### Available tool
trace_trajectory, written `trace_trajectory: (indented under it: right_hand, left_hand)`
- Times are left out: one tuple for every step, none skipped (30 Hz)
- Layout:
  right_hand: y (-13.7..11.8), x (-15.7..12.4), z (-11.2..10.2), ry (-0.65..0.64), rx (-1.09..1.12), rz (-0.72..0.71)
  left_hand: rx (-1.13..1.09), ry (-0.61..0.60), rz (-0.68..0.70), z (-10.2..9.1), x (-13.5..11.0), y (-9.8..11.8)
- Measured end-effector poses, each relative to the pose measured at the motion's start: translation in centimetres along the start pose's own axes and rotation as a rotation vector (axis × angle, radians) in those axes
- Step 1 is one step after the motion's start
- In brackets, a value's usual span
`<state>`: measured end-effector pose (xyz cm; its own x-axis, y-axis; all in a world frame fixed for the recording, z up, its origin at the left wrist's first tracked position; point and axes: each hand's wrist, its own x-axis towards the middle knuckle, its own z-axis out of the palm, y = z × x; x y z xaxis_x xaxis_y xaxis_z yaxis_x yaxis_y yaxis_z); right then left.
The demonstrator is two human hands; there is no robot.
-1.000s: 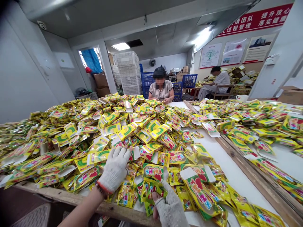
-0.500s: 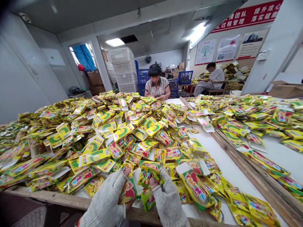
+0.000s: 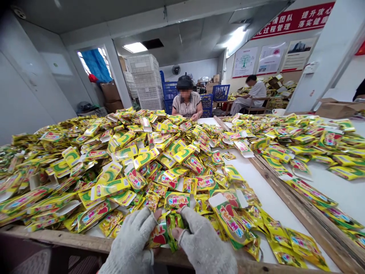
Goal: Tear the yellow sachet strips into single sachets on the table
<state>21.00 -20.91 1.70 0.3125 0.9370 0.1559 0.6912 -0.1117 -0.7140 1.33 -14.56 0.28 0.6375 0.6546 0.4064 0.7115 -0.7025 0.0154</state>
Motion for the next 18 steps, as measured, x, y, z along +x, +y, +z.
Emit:
trace_trajectory:
  right_hand:
    - [0.0, -0.1, -0.1, -0.03, -0.02, 0.018]
    - [0.0, -0.2, -0.2, -0.054, -0.039, 0.028]
    - [-0.1, -0.2, -0.3, -0.068, -0.048, 0.023]
    - [-0.3, -0.2, -0.3, -0.074, -0.048, 0.002]
    - [-0.5, -0.2, -0.3, -0.08, -0.041, -0.024]
    - [-0.7, -0.2, -0.3, -0.088, -0.029, -0.05]
    - [-0.9, -0.1, -0.4, -0.094, -0.014, -0.064]
    - [-1.0, 0.0, -0.5, -0.1, 0.0, -0.064]
    - [-1.0, 0.1, -0.7, -0.107, 0.015, -0.052]
    - [-1.0, 0.2, -0.9, -0.113, 0.032, -0.035]
    - [-0.9, 0.3, -1.0, -0.12, 0.049, -0.02]
    - [-0.8, 0.3, -1.0, -0.12, 0.061, -0.002]
    - [-0.7, 0.3, -1.0, -0.114, 0.072, 0.011]
    - [-0.7, 0.3, -0.8, -0.107, 0.087, 0.013]
    - [-0.7, 0.2, -0.6, -0.1, 0.109, 0.01]
    - [-0.7, 0.1, -0.2, -0.098, 0.136, 0.003]
    - [-0.7, 0.0, 0.1, -0.111, 0.169, 0.001]
    - [-0.7, -0.2, 0.4, -0.149, 0.205, 0.011]
  left_hand:
    - [-0.001, -0.019, -0.017, 0.0, -0.1, 0.0]
    - [-0.001, -0.027, -0.018, 0.1, -0.2, 0.1]
    - [0.001, -0.016, -0.009, 0.3, -0.4, 0.1]
    - [0.001, 0.014, 0.008, 0.6, -0.5, 0.2]
    - [-0.002, 0.053, 0.025, 0.9, -0.6, 0.2]
    - [-0.009, 0.088, 0.04, 1.1, -0.7, 0.3]
    - [-0.021, 0.119, 0.056, 1.3, -0.8, 0.2]
    - [-0.038, 0.138, 0.072, 1.3, -0.9, 0.1]
    - [-0.057, 0.144, 0.092, 1.3, -0.9, -0.1]
    - [-0.075, 0.135, 0.114, 1.2, -0.9, -0.2]
    - [-0.094, 0.116, 0.133, 1.0, -0.9, -0.4]
    - [-0.113, 0.096, 0.149, 0.9, -0.9, -0.5]
    - [-0.129, 0.071, 0.152, 0.7, -0.9, -0.6]
    - [-0.141, 0.037, 0.143, 0.7, -0.9, -0.6]
    - [-0.147, 0.003, 0.125, 0.6, -0.9, -0.5]
    - [-0.143, -0.028, 0.097, 0.6, -0.9, -0.3]
    - [-0.135, -0.055, 0.07, 0.6, -0.9, -0.2]
    - [-0.125, -0.083, 0.051, 0.5, -0.9, 0.0]
